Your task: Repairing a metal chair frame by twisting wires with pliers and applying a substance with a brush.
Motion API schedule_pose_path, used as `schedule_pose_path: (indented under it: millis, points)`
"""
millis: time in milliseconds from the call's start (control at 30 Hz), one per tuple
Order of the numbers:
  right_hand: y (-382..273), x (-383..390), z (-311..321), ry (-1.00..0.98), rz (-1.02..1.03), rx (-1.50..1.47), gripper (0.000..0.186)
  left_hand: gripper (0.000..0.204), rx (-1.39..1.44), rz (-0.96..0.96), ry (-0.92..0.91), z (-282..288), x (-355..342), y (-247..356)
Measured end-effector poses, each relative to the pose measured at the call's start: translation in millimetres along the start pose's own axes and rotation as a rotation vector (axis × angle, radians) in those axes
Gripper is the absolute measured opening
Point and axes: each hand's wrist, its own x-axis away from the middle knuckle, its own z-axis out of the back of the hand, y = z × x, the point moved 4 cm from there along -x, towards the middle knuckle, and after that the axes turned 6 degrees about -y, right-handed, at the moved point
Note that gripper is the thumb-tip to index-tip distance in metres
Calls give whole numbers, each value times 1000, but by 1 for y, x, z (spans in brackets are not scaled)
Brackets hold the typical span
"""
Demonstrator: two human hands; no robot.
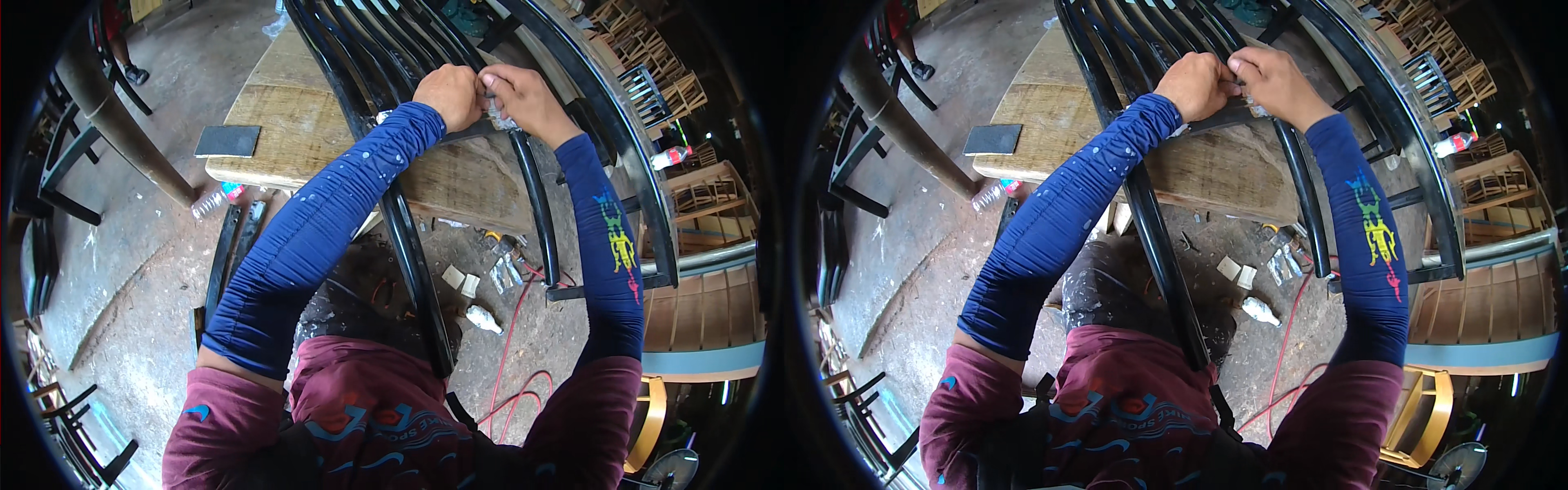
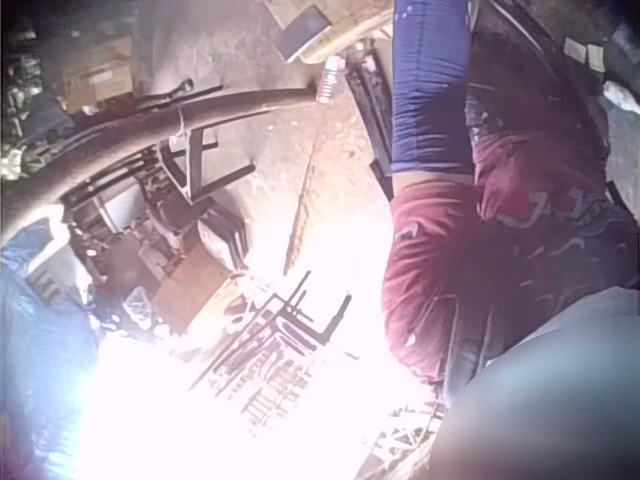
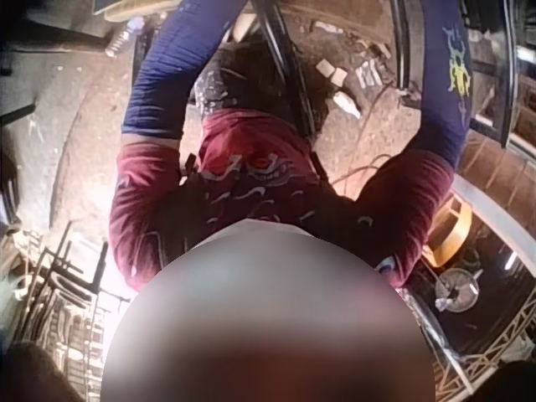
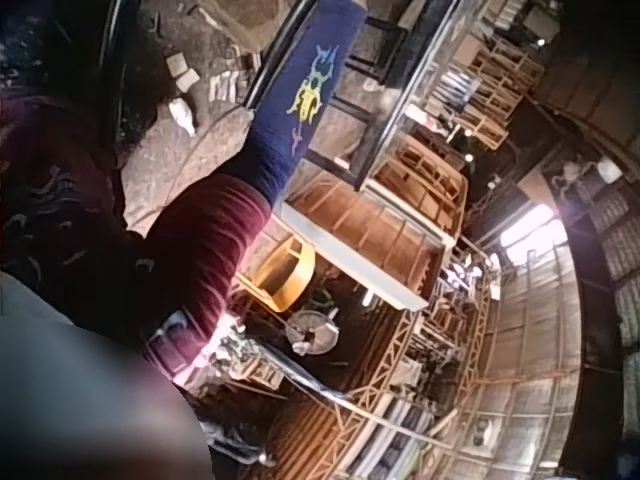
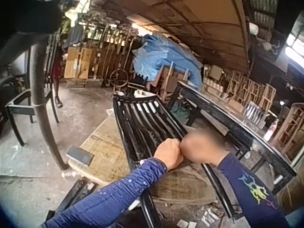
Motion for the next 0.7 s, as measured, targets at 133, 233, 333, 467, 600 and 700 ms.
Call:
schedule_pose_path:
  millis: [133,233,333,467,600,700]
  points:
    - [17,25,7,192,336,343,23,18,-72,-139,34,-7,-5,6]
    - [22,24,10,252,425,535,23,21,-138,-156,89,-11,-5,5]
    - [1,14,7,100,421,391,13,15,-172,-135,128,-17,-9,-4]
    - [-2,22,6,305,298,351,18,11,18,-332,89,-2,-3,17]
    - [-8,9,7,135,360,544,26,13,120,-189,-27,4,-3,2]
    - [2,11,17,42,388,495,25,14,131,-195,-79,-2,-4,14]
